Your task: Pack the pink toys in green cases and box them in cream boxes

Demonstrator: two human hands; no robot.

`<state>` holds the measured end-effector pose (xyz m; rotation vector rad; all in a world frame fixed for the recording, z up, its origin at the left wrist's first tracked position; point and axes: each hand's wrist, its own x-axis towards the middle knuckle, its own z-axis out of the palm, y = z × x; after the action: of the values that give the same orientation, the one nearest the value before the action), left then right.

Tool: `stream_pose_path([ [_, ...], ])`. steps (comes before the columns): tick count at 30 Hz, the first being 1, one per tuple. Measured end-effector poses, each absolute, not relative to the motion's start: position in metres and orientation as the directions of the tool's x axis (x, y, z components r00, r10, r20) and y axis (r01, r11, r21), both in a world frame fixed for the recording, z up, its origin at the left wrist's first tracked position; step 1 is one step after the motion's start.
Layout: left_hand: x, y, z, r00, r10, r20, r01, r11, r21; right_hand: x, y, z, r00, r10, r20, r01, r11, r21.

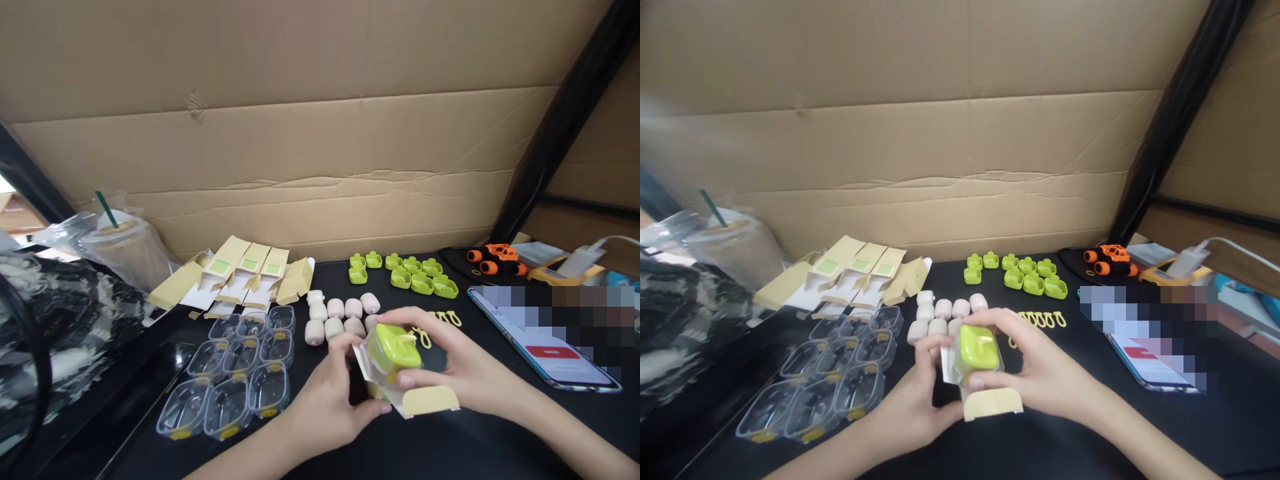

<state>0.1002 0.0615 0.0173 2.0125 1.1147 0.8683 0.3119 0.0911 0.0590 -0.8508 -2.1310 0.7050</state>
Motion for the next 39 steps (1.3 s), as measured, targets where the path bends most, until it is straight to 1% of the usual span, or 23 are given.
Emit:
stream_pose_path([
  [4,0.0992,0.0614,0.0186,0.447,0.862,0.240,0.456,-0.450,0.768,0.3161,0.0938,0.0606,-0.542,0.775,0.324,0.433,0.588,-0.683],
  [11,0.1010,0.0612,0.0192,0.469,0.830,0.301,0.436,-0.514,0.738,0.3154,0.0936,0.0617,-0.584,0.792,0.179,0.429,0.487,-0.761],
  [17,0.1025,0.0607,0.0216,0.438,0.837,0.327,0.431,-0.515,0.741,0.3139,0.0981,0.0591,-0.615,0.773,0.158,0.432,0.498,-0.752],
  [22,0.1025,0.0604,0.0214,0.441,0.839,0.319,0.417,-0.507,0.755,0.3103,0.0964,0.0557,-0.588,0.801,0.111,0.395,0.405,-0.825],
  [25,0.1026,0.0604,0.0212,0.449,0.840,0.304,0.403,-0.494,0.770,0.3093,0.0948,0.0560,-0.601,0.795,0.078,0.368,0.362,-0.857],
  [31,0.1030,0.0611,0.0217,0.449,0.846,0.289,0.405,-0.480,0.778,0.3101,0.0917,0.0573,-0.604,0.793,0.085,0.368,0.371,-0.852],
  [39,0.1026,0.0579,0.0235,0.456,0.848,0.271,0.387,-0.463,0.797,0.3069,0.0929,0.0551,-0.624,0.780,0.038,0.315,0.296,-0.902],
])
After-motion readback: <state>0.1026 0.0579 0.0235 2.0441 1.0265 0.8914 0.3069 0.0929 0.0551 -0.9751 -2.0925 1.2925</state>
